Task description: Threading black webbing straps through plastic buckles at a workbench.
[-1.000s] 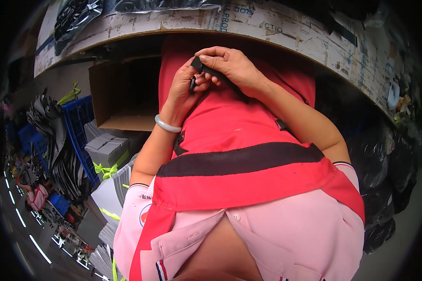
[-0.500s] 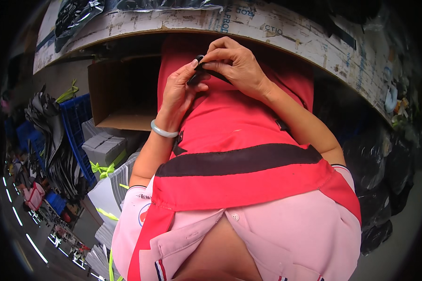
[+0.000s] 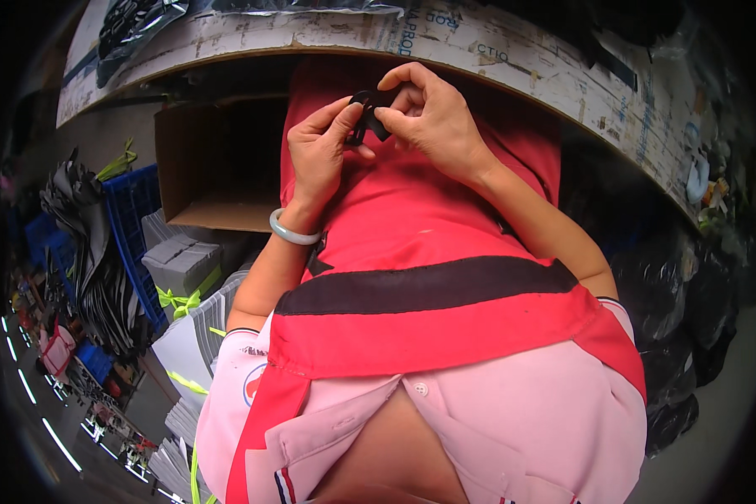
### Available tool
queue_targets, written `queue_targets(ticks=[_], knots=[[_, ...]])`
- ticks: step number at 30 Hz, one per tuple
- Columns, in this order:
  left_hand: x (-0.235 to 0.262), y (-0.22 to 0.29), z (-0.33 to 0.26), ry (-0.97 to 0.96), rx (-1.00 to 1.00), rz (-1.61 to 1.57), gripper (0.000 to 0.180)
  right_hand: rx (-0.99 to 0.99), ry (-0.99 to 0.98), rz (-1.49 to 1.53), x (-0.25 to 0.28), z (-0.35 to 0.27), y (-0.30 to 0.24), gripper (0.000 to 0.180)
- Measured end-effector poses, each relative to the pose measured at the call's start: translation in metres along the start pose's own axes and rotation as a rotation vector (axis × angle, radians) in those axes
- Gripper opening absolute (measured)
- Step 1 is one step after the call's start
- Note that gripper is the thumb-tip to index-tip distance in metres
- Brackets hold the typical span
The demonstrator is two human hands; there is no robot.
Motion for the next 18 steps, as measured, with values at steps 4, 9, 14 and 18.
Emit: queue_targets(ticks=[4, 9, 14, 18], knots=[[-0.001, 0.003, 0.000, -0.049, -0.094, 0.052, 0.019, -0.013, 0.014, 0.159, -0.003, 0.004, 0.006, 0.026], [0.004, 0.013, -0.005, -0.095, -0.199, 0.117, 0.018, -0.238, -0.181, 0.252, 0.000, 0.006, 0.022, 0.025], [0.004, 0.021, -0.017, -0.212, -0.350, 0.207, 0.020, -0.359, -0.331, 0.171, 0.003, 0.001, 0.026, 0.024], [0.005, 0.025, -0.019, -0.255, -0.398, 0.285, 0.021, -0.376, -0.354, 0.156, 0.001, -0.002, 0.025, 0.020]])
Point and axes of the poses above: each hand's wrist, its own z-axis towards the middle knuckle, its own x-axis out of the back of the hand, y = z × x, the point moved 6 cm from there along z, towards the middle knuckle, and after that the axes turned 8 degrees about y, right-handed, at the moved point
